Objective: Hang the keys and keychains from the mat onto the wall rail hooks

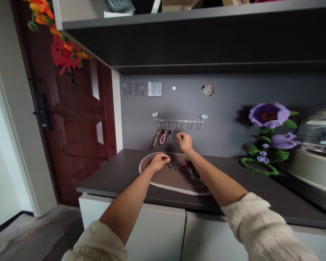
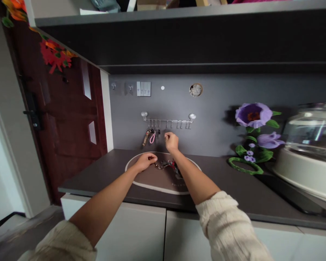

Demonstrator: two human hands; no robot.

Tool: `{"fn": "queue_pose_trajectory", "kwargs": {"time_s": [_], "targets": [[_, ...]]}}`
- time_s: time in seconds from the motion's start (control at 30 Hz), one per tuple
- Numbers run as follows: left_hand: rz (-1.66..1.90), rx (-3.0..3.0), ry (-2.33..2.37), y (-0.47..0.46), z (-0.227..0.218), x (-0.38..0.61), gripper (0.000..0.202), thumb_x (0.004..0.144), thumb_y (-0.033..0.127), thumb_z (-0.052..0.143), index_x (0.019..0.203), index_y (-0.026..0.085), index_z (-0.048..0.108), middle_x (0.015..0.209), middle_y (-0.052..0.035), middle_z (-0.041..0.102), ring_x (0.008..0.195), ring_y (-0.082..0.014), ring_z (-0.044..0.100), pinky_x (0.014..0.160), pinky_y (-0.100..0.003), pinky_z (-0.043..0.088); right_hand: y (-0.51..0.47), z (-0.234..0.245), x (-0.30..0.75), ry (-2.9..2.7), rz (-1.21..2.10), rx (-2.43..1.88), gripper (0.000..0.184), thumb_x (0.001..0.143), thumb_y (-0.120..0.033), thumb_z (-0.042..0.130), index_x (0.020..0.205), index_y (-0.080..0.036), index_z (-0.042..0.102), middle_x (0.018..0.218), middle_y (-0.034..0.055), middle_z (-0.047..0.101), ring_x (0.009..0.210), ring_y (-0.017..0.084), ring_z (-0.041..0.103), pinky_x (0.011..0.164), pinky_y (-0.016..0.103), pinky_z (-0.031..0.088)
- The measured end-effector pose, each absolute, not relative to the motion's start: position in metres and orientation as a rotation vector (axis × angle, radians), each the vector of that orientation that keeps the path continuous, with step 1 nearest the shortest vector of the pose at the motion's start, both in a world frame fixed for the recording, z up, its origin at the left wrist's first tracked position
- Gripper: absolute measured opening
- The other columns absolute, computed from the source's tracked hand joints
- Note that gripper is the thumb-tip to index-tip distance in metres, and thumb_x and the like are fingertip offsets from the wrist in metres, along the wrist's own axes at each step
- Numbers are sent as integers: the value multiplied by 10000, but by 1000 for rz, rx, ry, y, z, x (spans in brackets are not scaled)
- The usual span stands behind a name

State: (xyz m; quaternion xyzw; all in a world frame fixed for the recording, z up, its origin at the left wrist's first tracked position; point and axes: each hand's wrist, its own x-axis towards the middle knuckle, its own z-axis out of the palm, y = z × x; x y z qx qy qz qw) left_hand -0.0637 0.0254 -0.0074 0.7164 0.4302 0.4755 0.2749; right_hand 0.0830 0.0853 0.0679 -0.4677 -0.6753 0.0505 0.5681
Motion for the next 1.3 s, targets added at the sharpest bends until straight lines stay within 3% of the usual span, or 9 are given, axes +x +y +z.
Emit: {"fn": "queue_pose_trajectory", "kwargs": {"time_s": [0.4,0.93,1.3], "targets": [[966,2313,1005,16,-4,-74,238,629,158,619,864,141,657,918,-61,658,866,-155,571,848,-285,391,28,19,106,-1720,195,-1133,176,717,-204,485,789,-153,638,754,50,652,708,142,580,714,273,436],[937,2456,1092,20,-8,-70,187,706,283,555,790,156,664,857,-46,664,823,-154,574,797,-271,402,14,13,106,-1991,22,-1300,228,760,-135,456,883,-145,647,917,89,656,853,167,588,785,267,413],[1176,2208,1062,15,-5,-66,187,695,275,549,727,118,645,755,-54,649,721,-136,549,727,-261,402,11,14,106,-2002,29,-1202,217,735,-131,475,845,-172,658,863,63,657,818,166,577,778,277,408]]}}
